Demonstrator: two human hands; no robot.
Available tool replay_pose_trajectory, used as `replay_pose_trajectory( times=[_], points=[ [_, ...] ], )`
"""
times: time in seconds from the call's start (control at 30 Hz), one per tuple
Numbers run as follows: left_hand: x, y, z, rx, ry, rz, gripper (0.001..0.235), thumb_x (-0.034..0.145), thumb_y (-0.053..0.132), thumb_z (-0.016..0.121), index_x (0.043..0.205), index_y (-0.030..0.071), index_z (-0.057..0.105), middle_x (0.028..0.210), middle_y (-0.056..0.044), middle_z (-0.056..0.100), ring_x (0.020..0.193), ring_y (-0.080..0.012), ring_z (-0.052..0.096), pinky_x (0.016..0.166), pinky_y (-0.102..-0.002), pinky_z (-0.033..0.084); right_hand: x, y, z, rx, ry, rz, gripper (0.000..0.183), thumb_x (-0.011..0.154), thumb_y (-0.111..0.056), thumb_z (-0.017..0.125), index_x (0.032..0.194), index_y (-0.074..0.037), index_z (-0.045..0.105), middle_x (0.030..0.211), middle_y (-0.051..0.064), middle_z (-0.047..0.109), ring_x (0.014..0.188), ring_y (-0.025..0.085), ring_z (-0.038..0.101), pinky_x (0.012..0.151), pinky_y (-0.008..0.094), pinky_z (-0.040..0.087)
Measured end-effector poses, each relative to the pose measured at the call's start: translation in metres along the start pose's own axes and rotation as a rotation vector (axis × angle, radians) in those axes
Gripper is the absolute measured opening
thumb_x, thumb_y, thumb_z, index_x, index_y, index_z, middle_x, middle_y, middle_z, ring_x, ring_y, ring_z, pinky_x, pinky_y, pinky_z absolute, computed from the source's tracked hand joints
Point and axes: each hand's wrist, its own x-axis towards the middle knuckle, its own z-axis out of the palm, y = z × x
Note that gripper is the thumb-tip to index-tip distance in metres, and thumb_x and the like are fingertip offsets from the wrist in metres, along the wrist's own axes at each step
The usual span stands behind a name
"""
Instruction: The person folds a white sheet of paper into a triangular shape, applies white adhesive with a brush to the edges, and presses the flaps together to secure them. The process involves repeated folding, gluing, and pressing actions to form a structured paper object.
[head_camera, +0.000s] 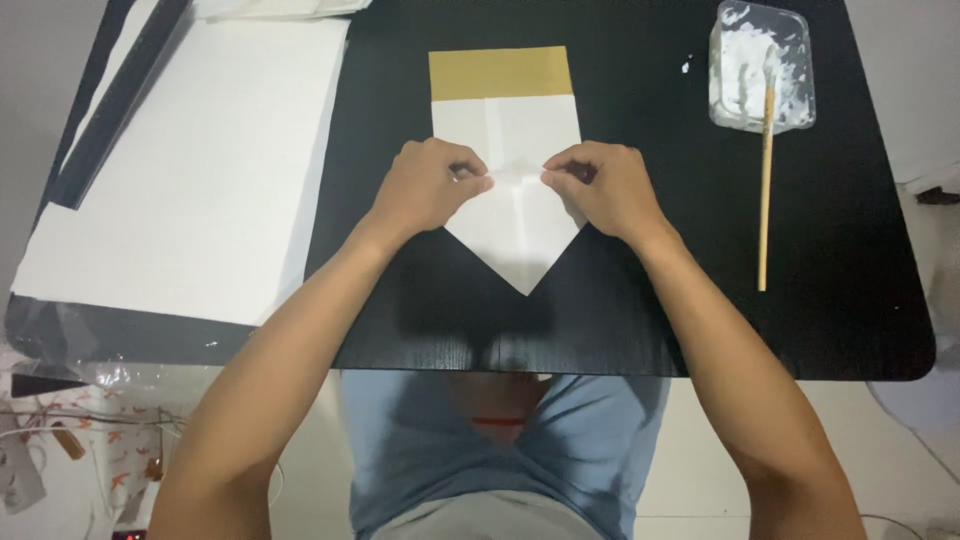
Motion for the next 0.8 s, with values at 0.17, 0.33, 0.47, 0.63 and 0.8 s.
replay_pose_trajectory(
  times=[0.17, 0.33, 0.47, 0.63, 0.8],
  points=[
    [-0.001, -0.006, -0.002, -0.055, -0.001, 0.073, 0.017, 0.093, 0.014, 0.07, 0.107, 0.009, 0.078, 0.102, -0.019, 0.077, 0.104, -0.0397, 0.072, 0.082, -0.05, 0.061, -0.001, 0.003, -0.002, 0.002, -0.013, -0.07, 0.014, 0.095, -0.009, 0.072, 0.107, -0.01, 0.078, 0.097, 0.013, 0.077, 0.1, 0.036, 0.073, 0.085, 0.046, 0.058],
    [-0.003, -0.014, -0.001, -0.099, 0.024, 0.161, 0.017, 0.093, 0.006, 0.068, 0.107, 0.007, 0.078, 0.099, -0.019, 0.077, 0.1, -0.0384, 0.074, 0.084, -0.047, 0.06, -0.01, 0.007, -0.007, 0.063, -0.034, -0.123, 0.015, 0.094, -0.005, 0.072, 0.107, -0.009, 0.078, 0.099, 0.014, 0.077, 0.1, 0.037, 0.073, 0.086, 0.047, 0.058],
    [-0.008, -0.011, -0.005, -0.066, 0.022, 0.232, 0.016, 0.094, 0.004, 0.069, 0.107, 0.005, 0.078, 0.098, -0.02, 0.077, 0.098, -0.0364, 0.074, 0.084, -0.044, 0.06, -0.011, -0.002, -0.01, 0.042, -0.038, -0.198, 0.014, 0.094, -0.002, 0.072, 0.107, -0.003, 0.077, 0.098, 0.018, 0.077, 0.098, 0.037, 0.073, 0.085, 0.047, 0.059],
    [-0.007, -0.017, -0.001, 0.053, -0.014, 0.3, 0.015, 0.094, 0.006, 0.069, 0.106, 0.009, 0.079, 0.101, -0.014, 0.077, 0.097, -0.0278, 0.074, 0.085, -0.036, 0.06, -0.012, 0.005, -0.006, -0.072, -0.079, -0.254, 0.013, 0.093, -0.004, 0.073, 0.104, -0.01, 0.078, 0.102, 0.009, 0.077, 0.1, 0.027, 0.073, 0.089, 0.038, 0.058],
    [-0.014, -0.012, 0.004, 0.385, 0.006, 0.431, 0.016, 0.094, 0.006, 0.069, 0.102, 0.013, 0.081, 0.103, -0.008, 0.077, 0.096, -0.0202, 0.073, 0.086, -0.03, 0.06, -0.017, -0.002, -0.002, -0.363, -0.11, -0.376, 0.022, 0.085, 0.004, 0.075, 0.102, -0.009, 0.081, 0.106, 0.008, 0.078, 0.099, 0.024, 0.073, 0.091, 0.035, 0.058]
  ],
)
